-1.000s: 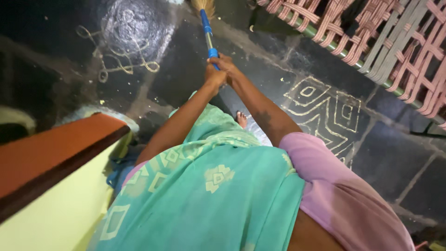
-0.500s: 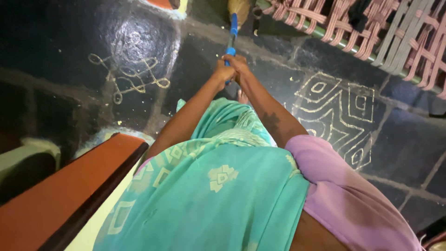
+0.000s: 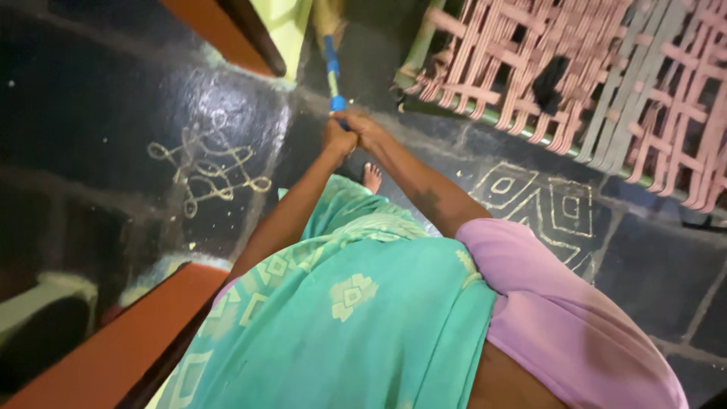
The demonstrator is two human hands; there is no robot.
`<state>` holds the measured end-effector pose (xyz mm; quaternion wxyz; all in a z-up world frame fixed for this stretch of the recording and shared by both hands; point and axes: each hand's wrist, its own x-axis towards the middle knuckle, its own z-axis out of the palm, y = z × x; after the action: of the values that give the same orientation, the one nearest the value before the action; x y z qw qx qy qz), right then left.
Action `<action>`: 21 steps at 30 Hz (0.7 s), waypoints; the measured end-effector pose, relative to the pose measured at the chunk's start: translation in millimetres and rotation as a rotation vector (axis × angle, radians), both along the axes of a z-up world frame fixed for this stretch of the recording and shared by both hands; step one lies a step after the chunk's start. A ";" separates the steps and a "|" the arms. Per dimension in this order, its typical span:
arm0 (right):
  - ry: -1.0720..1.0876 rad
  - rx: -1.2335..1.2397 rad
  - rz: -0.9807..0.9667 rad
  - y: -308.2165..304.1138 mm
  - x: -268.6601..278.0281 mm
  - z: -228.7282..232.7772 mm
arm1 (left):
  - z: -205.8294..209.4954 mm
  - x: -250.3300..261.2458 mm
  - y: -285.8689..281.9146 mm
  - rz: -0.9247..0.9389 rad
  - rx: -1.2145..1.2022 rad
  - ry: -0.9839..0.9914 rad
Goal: The person sweeps a dark tiled floor using a broom with a blue handle. They move around the room, sweeping near a woven cot, a yellow bucket, and a pile of clothes, while also cleaning over a white geometric pattern drawn on the floor.
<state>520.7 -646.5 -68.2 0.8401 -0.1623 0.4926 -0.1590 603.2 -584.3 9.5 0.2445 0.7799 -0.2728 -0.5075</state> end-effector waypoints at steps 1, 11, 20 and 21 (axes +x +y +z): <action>0.001 -0.006 0.019 -12.9 -1.0 1.4 | -7.7 -3.3 -11.0 0.013 -0.005 -0.018; 0.124 -0.049 -0.074 -94.1 -43.0 0.5 | -67.2 -48.9 -110.6 0.005 -0.007 0.024; 0.157 -0.179 -0.253 -163.9 -65.4 -6.0 | -47.8 -47.2 -185.5 -0.097 -0.093 0.266; 0.181 -0.200 -0.254 -170.2 -64.4 -7.8 | -37.2 -44.5 -191.5 -0.099 -0.071 0.240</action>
<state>456.3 -816.7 -76.0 0.7452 -0.1952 0.5644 -0.2966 558.7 -775.9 -27.6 0.2777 0.6901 -0.2975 -0.5985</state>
